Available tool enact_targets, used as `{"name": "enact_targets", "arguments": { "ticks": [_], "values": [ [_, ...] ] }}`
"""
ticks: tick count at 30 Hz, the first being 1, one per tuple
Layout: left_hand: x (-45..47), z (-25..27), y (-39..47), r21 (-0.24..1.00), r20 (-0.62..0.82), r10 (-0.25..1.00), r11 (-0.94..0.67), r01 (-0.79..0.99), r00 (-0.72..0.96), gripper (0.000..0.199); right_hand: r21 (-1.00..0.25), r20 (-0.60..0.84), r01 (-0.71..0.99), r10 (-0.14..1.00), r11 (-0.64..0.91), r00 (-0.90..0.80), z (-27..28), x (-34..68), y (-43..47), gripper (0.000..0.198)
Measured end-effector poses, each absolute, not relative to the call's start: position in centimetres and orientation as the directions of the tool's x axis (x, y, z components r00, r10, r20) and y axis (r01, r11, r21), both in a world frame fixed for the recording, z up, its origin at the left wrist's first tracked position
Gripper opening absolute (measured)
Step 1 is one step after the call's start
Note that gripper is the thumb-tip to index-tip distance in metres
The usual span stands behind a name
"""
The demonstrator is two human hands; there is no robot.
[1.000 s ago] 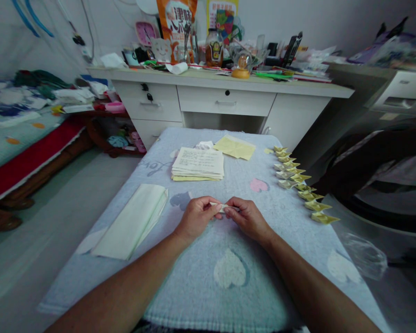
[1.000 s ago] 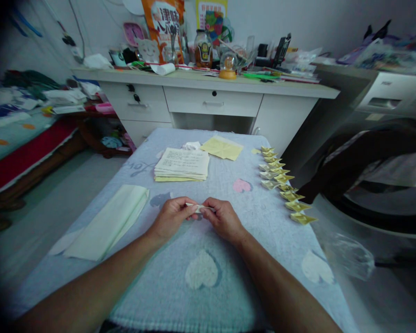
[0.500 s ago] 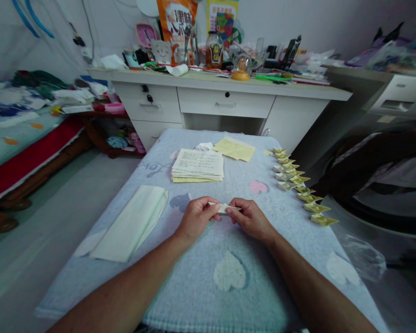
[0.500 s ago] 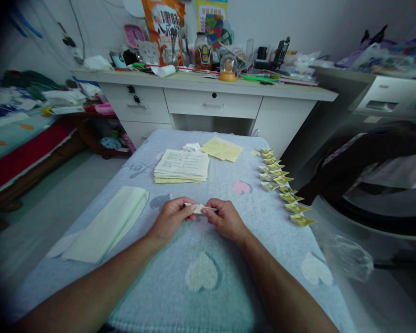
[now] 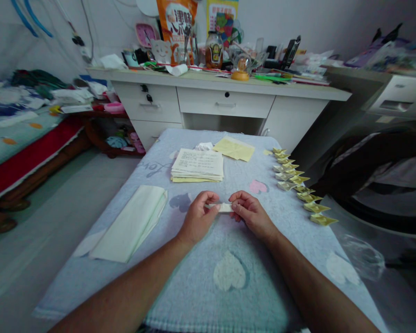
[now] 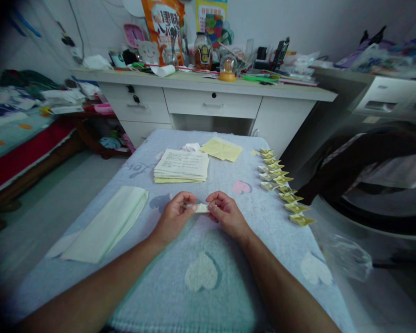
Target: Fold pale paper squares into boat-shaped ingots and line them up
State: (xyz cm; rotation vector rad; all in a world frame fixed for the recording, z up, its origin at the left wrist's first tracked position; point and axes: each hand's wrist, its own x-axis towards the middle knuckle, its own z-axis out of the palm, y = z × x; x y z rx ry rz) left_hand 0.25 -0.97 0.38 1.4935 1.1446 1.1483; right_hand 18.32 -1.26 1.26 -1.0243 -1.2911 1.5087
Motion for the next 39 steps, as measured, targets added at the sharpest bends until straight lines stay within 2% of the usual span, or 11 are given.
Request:
{"name": "enact_targets", "arguments": {
  "ticks": [3, 6, 10, 15, 23, 31, 39],
  "values": [
    [0.1, 0.9, -1.2, 0.916, 0.242, 0.946, -0.296, 0.272, 0.215, 0.015, -0.994, -0.042, -0.093, 0.97, -0.066, -0.24, 1.1, 18.3, -1.3, 0.026],
    [0.0, 1.3, -1.4, 0.884, 0.251, 0.925, -0.339, 0.322, 0.286, 0.016, -0.995, -0.038, -0.083, 0.977, -0.057, -0.211, 1.1, 18.5, -1.4, 0.027],
    [0.0, 0.9, -1.2, 0.924, 0.168, 0.947, -0.248, 0.293, 0.273, 0.011, -0.992, -0.017, -0.121, 0.97, -0.048, -0.243, 1.4, 18.4, -1.6, 0.032],
    [0.1, 0.1, -0.7, 0.986, 0.09, 0.964, -0.122, 0.113, 0.251, 0.023, -0.987, 0.038, -0.162, 0.967, -0.004, -0.253, 1.0, 17.6, -1.6, 0.05],
    [0.4, 0.6, -1.1, 0.983, 0.052, 0.965, -0.096, 0.16, 0.257, 0.027, -0.99, 0.05, -0.141, 0.962, 0.012, -0.267, 0.4, 17.5, -1.6, 0.038],
    [0.3, 0.4, -1.1, 0.999, 0.016, 0.942, -0.029, 0.032, 0.336, 0.024, -0.993, 0.096, -0.089, 0.958, 0.075, -0.269, 0.6, 17.4, -1.8, 0.035],
    [0.4, 0.2, -1.1, 0.999, -0.009, 0.939, 0.024, -0.039, 0.345, 0.024, -0.993, 0.104, -0.078, 0.954, 0.085, -0.281, 0.7, 17.5, -1.9, 0.034]
  ]
}}
